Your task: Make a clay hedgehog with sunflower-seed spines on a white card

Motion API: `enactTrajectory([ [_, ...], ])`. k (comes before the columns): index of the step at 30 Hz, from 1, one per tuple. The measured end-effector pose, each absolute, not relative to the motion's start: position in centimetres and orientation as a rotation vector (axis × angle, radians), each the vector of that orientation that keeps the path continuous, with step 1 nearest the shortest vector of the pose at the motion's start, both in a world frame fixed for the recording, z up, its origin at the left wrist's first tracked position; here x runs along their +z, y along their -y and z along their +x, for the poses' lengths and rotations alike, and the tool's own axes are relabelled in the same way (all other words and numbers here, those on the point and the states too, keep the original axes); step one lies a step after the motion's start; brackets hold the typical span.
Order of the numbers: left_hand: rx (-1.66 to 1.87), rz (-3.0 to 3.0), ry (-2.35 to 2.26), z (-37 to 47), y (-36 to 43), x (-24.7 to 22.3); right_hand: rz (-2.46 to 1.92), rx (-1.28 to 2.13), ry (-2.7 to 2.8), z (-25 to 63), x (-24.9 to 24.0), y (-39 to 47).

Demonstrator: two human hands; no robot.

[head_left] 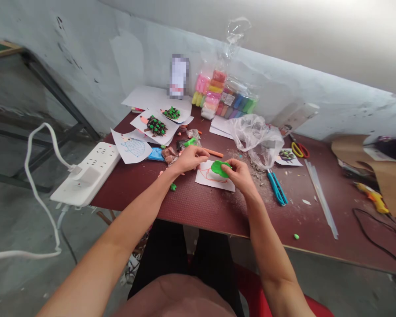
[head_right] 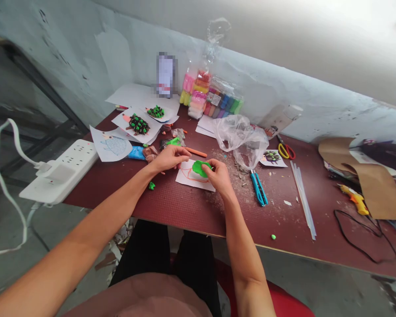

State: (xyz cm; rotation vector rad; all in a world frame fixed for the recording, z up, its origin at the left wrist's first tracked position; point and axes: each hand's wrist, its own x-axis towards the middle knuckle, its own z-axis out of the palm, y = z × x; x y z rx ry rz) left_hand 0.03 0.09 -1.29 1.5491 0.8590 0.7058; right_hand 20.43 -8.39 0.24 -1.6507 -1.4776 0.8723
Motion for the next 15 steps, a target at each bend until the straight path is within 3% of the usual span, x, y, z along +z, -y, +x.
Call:
enactTrajectory([
  [15,0.704,1.752,-0.861,-0.04,-0.28,-1.61,-1.835,0.867,1.603,20.21,0.06,8.91],
])
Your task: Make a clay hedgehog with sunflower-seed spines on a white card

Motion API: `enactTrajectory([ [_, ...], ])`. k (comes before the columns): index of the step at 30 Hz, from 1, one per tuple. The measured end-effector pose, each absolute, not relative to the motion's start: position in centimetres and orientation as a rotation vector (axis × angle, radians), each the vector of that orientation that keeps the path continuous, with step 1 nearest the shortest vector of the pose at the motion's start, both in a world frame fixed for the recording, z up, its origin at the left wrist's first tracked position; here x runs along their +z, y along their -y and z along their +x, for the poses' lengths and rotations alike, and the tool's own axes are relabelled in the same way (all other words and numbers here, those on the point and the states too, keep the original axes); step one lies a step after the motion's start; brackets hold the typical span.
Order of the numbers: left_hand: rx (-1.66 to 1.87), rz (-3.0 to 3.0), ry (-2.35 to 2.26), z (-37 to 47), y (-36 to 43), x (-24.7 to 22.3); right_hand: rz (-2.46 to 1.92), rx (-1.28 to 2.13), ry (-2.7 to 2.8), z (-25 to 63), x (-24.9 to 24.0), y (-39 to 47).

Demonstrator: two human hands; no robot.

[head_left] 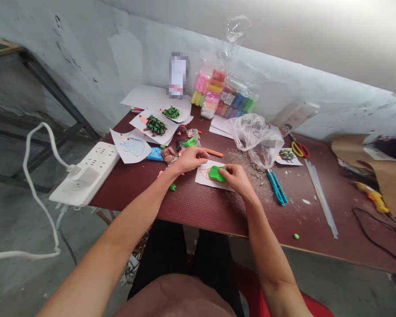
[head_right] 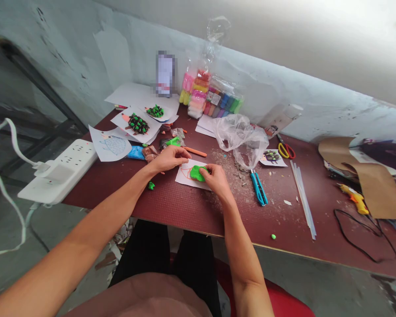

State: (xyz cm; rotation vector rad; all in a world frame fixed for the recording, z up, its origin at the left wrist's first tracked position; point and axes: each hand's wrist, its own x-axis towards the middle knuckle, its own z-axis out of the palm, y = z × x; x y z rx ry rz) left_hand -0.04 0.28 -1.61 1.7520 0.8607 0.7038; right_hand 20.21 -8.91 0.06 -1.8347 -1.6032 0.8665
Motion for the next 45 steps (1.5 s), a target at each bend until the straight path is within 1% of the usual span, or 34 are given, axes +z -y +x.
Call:
enactTrajectory([
  [9,0.645,1.991,-0.93,0.3,0.0,-1.7,-1.952,0.647,1.684,19.7,0.4,8.8],
  [17,0.603,2.044,-0.929,0.3,-0.4,-1.9,-1.825,0.857,1.637,20.2,0.0,8.8],
  [30,0.57,2.089,-0.907,0.1,0.0,-1.4,-2.168,0.414,1.78,18.5,0.9,9.3],
  [35,0.548,2.103,-0.886,0.0,0.1,-1.1,-2.21,0.367,1.79,18.3,0.9,9.4],
  [40,0.525,2.109,-0.86,0.1,0.6,-0.9,-2.116,0.346,1.811,18.2,0.7,9.4],
  [45,0.527,2.169,-0.984,0.6,1.4,-0.5,-2.074,0.331,1.791,18.3,0.3,9.4],
])
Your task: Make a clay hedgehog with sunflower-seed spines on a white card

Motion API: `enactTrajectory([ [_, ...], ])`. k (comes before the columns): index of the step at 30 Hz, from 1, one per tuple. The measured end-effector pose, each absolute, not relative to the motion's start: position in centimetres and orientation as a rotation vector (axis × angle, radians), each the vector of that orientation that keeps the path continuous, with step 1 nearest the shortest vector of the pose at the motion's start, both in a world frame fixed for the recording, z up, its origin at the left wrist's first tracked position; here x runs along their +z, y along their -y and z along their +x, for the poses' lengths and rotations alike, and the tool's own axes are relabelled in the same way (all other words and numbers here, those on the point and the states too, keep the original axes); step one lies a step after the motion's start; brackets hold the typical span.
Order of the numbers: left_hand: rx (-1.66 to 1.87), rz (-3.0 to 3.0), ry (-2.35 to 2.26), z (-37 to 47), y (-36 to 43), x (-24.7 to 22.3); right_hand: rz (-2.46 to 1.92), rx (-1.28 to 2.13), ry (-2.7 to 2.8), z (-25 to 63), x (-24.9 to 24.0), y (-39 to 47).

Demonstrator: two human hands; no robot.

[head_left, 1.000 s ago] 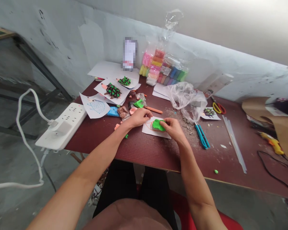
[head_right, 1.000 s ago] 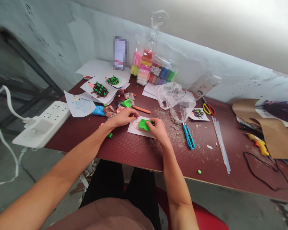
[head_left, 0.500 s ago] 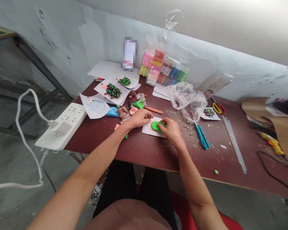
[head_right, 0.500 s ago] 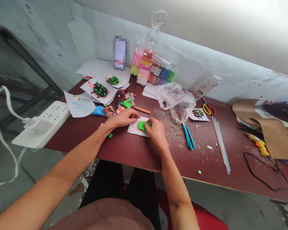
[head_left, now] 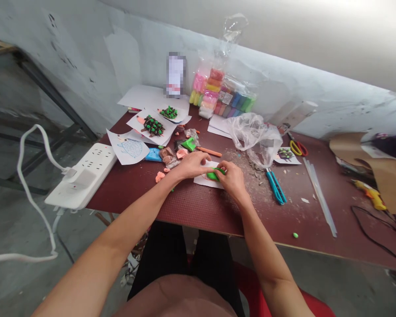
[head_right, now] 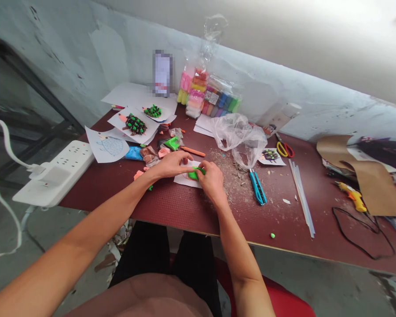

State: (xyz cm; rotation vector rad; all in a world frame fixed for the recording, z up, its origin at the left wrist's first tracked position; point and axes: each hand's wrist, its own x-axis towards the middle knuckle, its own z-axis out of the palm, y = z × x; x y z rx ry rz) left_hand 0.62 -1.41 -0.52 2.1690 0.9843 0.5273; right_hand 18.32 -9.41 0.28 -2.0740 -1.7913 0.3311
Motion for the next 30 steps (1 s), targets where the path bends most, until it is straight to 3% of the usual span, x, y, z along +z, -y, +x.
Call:
enactTrajectory([
  [8,0.471,2.248,-1.06,1.0,1.5,-0.8,-2.043,0.461,1.662,19.1,-0.1,9.2],
  [18,0.448,2.303,-1.013,0.9,1.1,-1.5,-2.019,0.298,1.661,19.6,-0.5,9.2],
  [30,0.465,2.298,-1.017,0.8,1.2,-1.4,-1.848,0.025,2.184,19.3,0.2,12.0],
])
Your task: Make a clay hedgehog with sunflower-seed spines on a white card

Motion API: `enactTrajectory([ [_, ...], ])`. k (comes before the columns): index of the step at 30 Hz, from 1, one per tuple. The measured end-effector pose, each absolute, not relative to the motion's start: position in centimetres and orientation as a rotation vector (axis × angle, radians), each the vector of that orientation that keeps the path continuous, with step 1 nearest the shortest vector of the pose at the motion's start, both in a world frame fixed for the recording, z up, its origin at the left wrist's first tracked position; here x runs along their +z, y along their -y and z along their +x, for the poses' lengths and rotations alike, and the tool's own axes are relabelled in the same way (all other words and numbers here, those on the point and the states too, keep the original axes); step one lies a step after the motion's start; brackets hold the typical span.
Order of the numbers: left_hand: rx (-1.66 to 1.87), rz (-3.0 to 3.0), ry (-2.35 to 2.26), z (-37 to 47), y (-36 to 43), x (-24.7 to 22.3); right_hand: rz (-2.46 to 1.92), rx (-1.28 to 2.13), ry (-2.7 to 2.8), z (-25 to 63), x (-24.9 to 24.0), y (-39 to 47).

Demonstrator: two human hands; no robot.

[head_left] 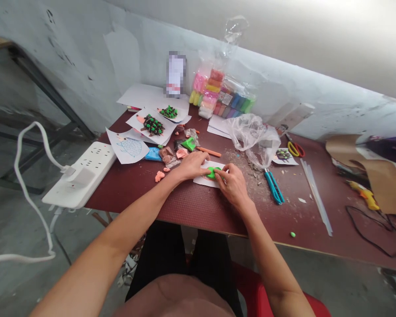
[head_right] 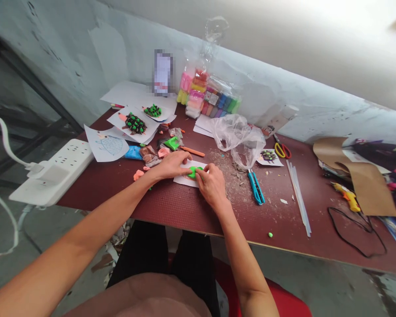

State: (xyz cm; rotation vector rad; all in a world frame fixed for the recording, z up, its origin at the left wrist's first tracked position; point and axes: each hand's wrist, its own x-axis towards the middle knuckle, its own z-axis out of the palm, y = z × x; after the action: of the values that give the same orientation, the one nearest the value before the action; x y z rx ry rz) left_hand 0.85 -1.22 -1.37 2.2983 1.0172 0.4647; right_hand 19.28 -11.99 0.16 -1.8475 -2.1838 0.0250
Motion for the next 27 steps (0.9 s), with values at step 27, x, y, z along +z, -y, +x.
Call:
enactTrajectory([
  [27,0.431,2.348,-1.016,0.9,1.2,-1.3,-1.946,-0.159,2.226,18.0,-0.2,12.1],
])
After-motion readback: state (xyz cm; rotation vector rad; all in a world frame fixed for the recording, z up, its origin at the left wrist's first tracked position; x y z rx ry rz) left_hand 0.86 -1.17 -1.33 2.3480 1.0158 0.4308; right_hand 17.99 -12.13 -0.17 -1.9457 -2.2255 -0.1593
